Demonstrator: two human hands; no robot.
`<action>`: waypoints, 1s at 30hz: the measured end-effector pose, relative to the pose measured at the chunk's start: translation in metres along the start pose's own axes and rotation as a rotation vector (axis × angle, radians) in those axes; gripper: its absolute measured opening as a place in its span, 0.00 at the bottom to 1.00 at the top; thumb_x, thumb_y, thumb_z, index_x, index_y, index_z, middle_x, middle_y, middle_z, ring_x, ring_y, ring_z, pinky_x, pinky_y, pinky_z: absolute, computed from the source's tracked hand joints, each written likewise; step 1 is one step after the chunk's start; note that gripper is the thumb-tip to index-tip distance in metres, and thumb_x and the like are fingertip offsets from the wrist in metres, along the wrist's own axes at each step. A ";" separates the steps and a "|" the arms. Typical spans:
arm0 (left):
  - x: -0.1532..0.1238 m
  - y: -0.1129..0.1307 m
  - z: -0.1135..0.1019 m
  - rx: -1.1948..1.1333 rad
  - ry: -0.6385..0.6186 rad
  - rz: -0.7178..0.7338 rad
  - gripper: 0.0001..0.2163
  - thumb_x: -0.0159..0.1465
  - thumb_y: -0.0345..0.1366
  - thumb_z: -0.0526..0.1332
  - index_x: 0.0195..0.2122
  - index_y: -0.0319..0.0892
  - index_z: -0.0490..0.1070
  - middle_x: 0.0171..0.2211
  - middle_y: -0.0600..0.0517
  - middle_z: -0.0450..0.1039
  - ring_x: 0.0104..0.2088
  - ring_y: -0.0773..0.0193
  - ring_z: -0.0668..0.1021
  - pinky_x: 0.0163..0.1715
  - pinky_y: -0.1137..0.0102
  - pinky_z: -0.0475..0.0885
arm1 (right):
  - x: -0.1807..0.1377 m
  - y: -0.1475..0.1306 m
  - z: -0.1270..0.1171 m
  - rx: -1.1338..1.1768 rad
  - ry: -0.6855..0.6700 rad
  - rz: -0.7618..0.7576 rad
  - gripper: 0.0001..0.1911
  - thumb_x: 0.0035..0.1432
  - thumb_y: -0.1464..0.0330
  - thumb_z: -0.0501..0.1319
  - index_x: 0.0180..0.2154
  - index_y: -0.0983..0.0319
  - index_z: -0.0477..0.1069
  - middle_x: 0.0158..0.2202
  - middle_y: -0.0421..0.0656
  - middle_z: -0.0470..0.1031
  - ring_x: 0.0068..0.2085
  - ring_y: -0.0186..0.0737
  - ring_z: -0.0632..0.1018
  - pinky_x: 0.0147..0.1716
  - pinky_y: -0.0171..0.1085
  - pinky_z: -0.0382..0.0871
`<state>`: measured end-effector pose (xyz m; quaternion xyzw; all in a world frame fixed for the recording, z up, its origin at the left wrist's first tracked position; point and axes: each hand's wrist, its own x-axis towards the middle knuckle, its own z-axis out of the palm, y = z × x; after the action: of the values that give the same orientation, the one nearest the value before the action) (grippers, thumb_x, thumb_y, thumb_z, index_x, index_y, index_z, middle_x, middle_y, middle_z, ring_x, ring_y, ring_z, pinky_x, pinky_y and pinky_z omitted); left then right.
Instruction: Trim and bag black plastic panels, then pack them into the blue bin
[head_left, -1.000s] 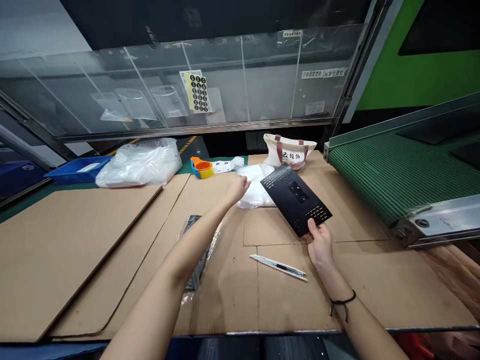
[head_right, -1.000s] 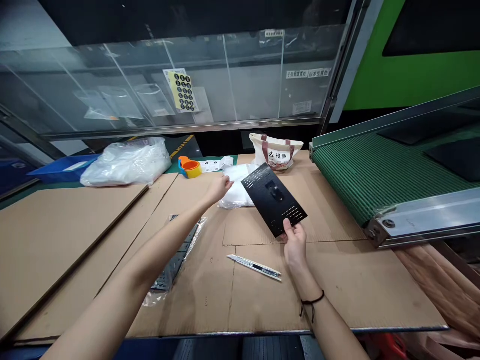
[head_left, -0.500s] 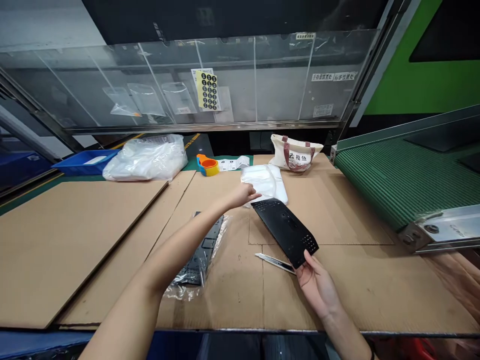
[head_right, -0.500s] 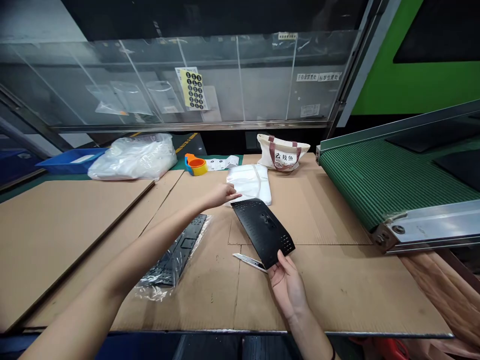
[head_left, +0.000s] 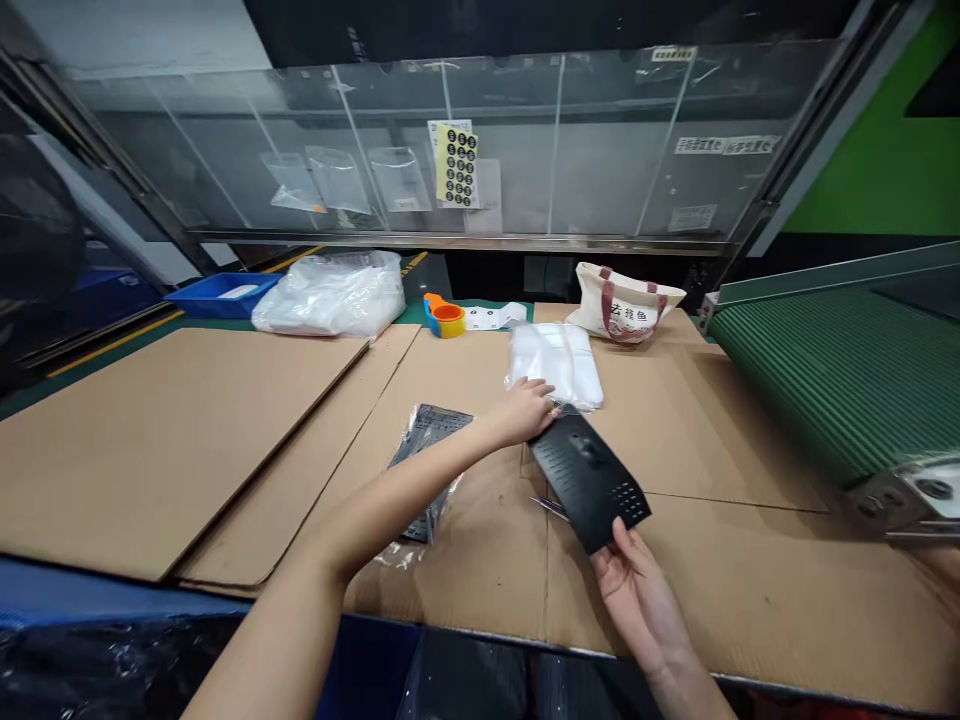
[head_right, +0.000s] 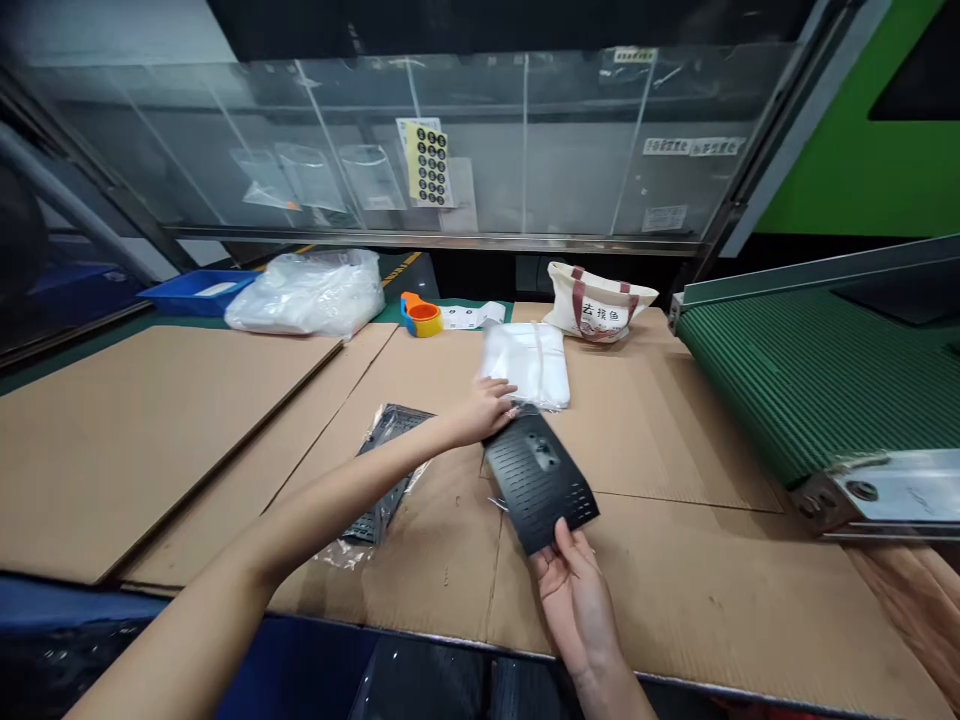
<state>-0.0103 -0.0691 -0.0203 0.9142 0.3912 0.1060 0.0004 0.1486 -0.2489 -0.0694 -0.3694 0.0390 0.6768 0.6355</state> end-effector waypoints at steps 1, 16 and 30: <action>-0.002 0.004 0.001 -0.001 0.000 -0.006 0.15 0.68 0.36 0.54 0.32 0.38 0.78 0.51 0.41 0.75 0.54 0.51 0.74 0.57 0.56 0.66 | 0.000 0.001 0.000 0.017 0.011 -0.034 0.14 0.37 0.74 0.75 0.28 0.60 0.75 0.31 0.36 0.82 0.32 0.33 0.82 0.32 0.28 0.79; -0.023 0.063 -0.004 -0.040 0.133 0.124 0.17 0.70 0.37 0.51 0.35 0.39 0.79 0.54 0.42 0.73 0.58 0.51 0.72 0.60 0.46 0.61 | -0.018 0.006 0.001 -0.165 -0.010 -0.188 0.25 0.38 0.68 0.77 0.41 0.57 0.76 0.41 0.38 0.82 0.37 0.35 0.82 0.36 0.30 0.79; -0.044 0.083 0.006 0.004 0.237 0.244 0.17 0.70 0.37 0.50 0.35 0.37 0.78 0.51 0.40 0.75 0.54 0.52 0.75 0.58 0.48 0.64 | -0.021 0.012 -0.011 -0.161 0.009 -0.175 0.21 0.36 0.67 0.77 0.35 0.58 0.77 0.37 0.38 0.82 0.35 0.34 0.82 0.35 0.30 0.79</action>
<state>0.0212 -0.1577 -0.0273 0.9360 0.2749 0.2114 -0.0605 0.1413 -0.2747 -0.0706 -0.4242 -0.0451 0.6179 0.6604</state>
